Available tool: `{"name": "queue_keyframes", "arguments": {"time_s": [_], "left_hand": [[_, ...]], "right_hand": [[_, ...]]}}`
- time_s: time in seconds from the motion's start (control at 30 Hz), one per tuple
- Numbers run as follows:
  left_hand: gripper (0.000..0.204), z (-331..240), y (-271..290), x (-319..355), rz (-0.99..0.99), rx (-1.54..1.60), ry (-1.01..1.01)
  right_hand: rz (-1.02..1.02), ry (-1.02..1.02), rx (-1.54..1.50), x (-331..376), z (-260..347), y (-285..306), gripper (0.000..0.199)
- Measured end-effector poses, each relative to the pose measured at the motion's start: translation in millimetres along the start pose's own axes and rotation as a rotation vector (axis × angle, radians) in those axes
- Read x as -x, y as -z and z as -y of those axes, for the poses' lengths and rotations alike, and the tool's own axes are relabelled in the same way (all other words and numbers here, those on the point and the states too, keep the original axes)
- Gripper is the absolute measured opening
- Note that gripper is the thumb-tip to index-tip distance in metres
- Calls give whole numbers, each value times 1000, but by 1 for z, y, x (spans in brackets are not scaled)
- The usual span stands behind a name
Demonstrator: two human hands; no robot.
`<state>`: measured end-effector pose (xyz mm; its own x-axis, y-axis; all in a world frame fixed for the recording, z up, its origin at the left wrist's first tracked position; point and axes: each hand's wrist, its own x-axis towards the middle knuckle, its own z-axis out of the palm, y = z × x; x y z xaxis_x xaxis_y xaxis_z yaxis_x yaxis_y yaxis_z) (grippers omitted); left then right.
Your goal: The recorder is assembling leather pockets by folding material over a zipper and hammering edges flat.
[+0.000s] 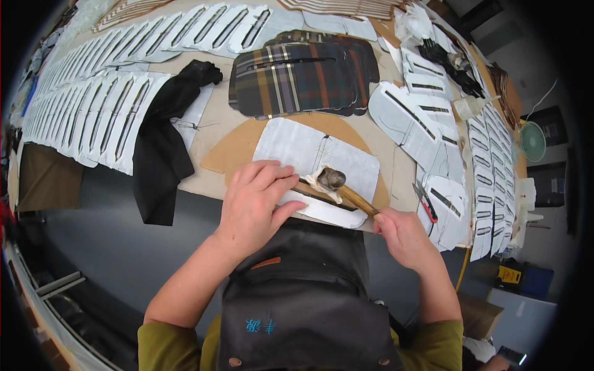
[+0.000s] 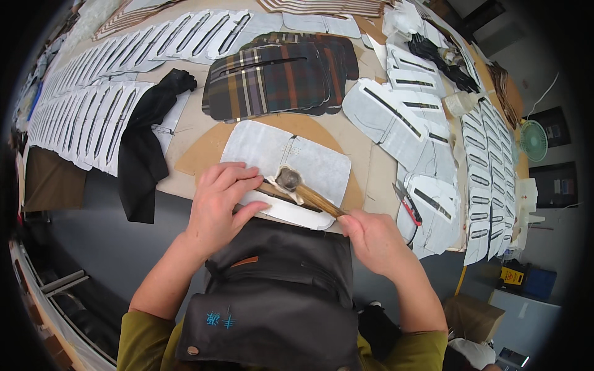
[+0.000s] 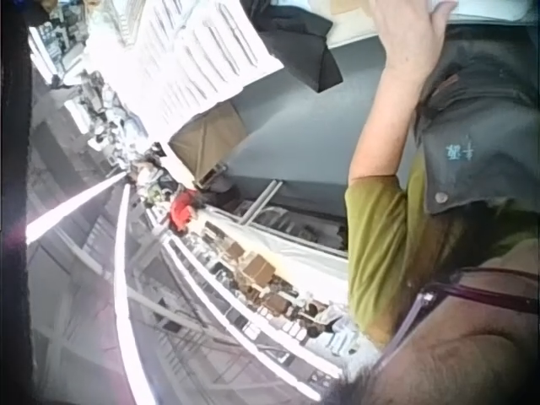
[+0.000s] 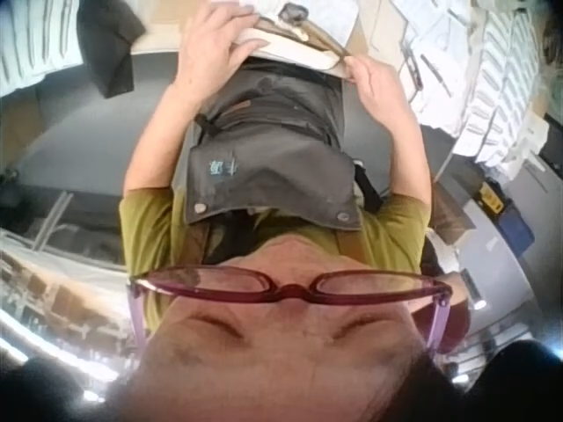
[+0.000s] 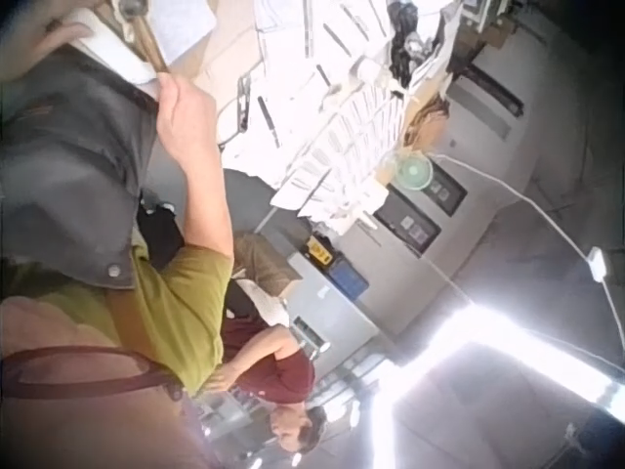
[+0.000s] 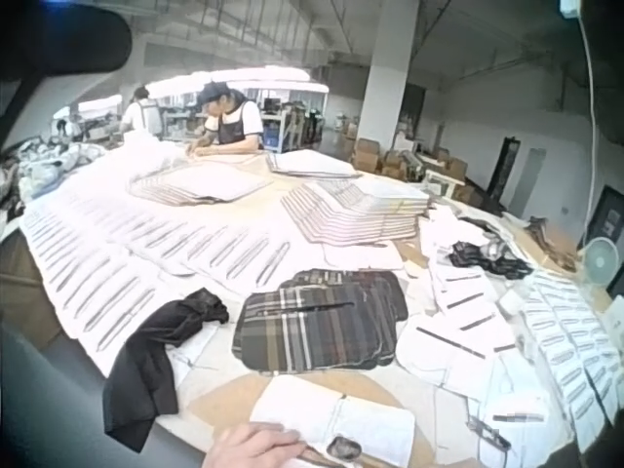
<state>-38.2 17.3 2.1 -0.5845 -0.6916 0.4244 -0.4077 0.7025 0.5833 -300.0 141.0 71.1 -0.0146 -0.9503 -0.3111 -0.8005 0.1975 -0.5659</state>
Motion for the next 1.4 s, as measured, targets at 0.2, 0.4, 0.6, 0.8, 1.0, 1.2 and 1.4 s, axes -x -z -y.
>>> {"name": "queue_keyframes", "arguments": {"time_s": [0.2, 0.4, 0.6, 0.8, 1.0, 1.2, 1.4], "left_hand": [[40, -12, 30, 10, 278, -43, -41], [23, -15, 46, -23, 233, 818, 520], [28, 11, 34, -52, 91, 1067, 484], [35, 17, 44, -66, 30, 1197, 664], [29, 27, 32, -67, 148, 1107, 625], [16, 32, 24, -72, 102, 1016, 557], [8, 37, 11, -86, -24, 929, 503]], "right_hand": [[-399, -254, -90, 8, -57, 8, 34], [-494, 231, -570, -13, -37, 7, 37], [-403, 164, -1013, -55, -2, -17, 22], [-539, 221, -1138, -76, -11, -25, 12], [-739, 221, -1203, -92, -20, -22, 13], [-736, 196, -1232, -101, -24, -30, 12], [-845, 153, -1138, -105, -34, -35, 15]]}}
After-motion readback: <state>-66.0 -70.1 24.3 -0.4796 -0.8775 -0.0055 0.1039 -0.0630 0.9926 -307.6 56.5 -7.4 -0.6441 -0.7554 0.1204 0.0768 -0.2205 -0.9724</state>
